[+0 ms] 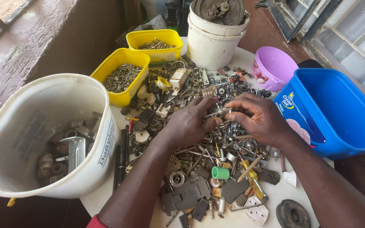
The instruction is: Sorting and inspecting miscellaneous metal and electronic scrap parts on a table
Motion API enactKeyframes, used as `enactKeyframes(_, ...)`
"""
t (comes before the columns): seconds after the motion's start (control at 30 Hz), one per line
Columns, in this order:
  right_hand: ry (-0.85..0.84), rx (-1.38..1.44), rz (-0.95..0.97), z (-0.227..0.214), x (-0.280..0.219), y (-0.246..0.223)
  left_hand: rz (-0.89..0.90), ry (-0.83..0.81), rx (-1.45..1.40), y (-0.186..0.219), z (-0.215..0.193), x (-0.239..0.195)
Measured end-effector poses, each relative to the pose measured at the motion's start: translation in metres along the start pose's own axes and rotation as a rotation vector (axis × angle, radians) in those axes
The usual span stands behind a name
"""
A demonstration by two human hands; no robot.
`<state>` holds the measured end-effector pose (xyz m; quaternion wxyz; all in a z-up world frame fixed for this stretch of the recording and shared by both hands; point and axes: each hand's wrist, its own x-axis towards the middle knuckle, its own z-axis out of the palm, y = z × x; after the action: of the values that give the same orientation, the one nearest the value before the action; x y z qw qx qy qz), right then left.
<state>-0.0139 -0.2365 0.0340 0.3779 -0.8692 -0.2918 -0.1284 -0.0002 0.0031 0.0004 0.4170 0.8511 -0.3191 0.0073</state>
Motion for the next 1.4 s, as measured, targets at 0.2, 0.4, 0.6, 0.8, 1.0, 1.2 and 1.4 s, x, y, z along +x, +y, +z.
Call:
enactKeyframes(0.2,0.082,0.121,0.072,-0.006,-0.007,0.025,0.019,0.003,-0.154,-0.009,-0.008,-0.004)
enactKeyframes(0.4,0.221,0.366,0.198,0.012,-0.027,0.064,0.004,0.02,-0.252,-0.018,-0.009,-0.003)
enactKeyframes(0.6,0.263,0.45,0.286,0.017,-0.033,0.053,-0.045,0.052,-0.196,-0.008,-0.015,-0.011)
enactKeyframes(0.8,0.356,0.433,0.307,0.023,-0.034,0.04,-0.219,0.188,-0.226,-0.007,-0.004,-0.006)
enactKeyframes(1.0,0.562,0.303,0.374,-0.005,-0.042,0.045,-0.497,0.217,-0.53,-0.003,-0.026,-0.009)
enactKeyframes(1.2,0.434,0.299,0.309,0.007,-0.045,0.008,-0.391,0.17,-0.497,0.004,-0.004,-0.003)
enactKeyframes(1.4,0.264,0.164,0.174,0.026,-0.045,-0.007,-0.348,0.281,-0.738,-0.016,0.006,-0.008)
